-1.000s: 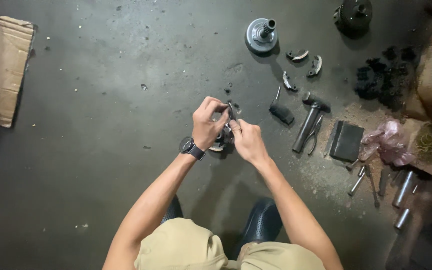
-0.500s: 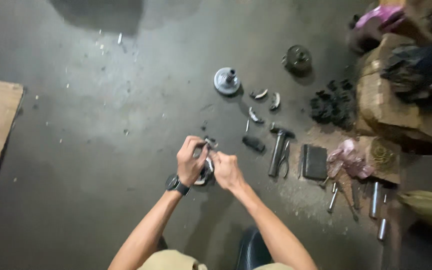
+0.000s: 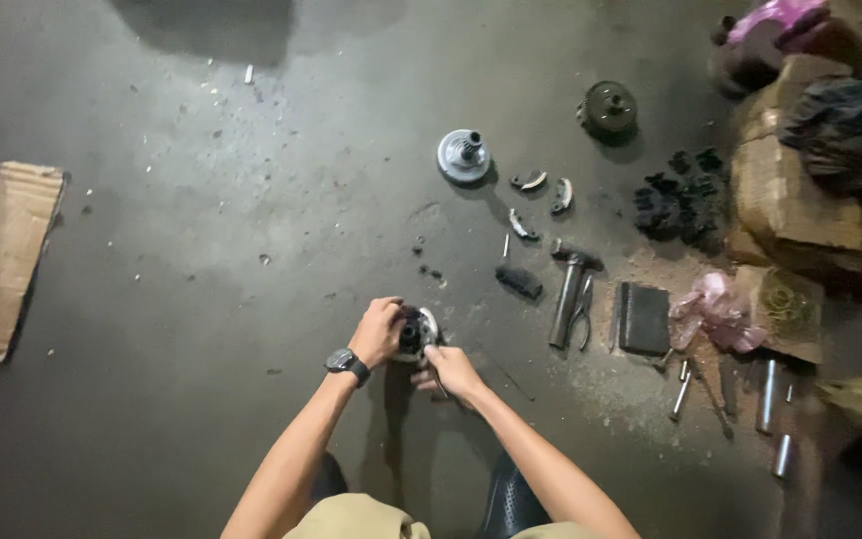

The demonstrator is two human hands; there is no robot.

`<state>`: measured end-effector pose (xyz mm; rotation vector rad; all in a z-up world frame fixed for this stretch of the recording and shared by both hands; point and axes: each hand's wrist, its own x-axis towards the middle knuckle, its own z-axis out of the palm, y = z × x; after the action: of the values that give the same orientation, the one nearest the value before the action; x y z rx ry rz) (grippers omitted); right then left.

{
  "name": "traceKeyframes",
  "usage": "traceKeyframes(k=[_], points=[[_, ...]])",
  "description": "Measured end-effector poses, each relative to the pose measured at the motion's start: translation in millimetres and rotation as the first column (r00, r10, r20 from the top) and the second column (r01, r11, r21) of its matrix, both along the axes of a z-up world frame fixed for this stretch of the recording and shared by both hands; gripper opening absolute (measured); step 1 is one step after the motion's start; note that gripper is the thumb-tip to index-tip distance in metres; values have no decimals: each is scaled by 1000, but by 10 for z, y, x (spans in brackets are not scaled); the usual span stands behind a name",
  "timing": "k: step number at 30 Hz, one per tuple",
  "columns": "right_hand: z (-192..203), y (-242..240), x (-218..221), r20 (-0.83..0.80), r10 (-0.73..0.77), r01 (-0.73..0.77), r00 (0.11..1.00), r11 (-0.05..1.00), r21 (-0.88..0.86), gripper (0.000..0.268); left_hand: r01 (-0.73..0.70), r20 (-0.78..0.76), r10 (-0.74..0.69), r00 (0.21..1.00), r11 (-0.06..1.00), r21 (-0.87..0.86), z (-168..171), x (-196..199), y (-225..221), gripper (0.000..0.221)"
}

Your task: Repairing or assembling the components of a motorcycle centrifugal clutch assembly on the floor.

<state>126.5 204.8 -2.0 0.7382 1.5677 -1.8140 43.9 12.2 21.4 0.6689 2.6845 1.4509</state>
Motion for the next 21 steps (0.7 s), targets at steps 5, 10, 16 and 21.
traceKeyframes(k=[5, 10, 16, 21], points=[[-276, 91, -71, 6, -142, 142, 990, 985, -98, 36, -104, 16, 105, 994, 994, -43, -238, 67, -76, 25], [-297, 237, -171, -40, -153, 152, 987, 988, -25, 38, -83, 120, 86, 989, 996, -25, -497, -67, -159, 18], [-365, 451, -281, -205, -143, 163, 968, 983, 82, 36, -152, 380, 193, 905, 979, -136, -290, 438, -284, 21], [-184, 483, -342, -375, 217, 55, 901, 801, 596, 37, -211, 377, 155, 913, 971, 113, -221, 392, -312, 19]])
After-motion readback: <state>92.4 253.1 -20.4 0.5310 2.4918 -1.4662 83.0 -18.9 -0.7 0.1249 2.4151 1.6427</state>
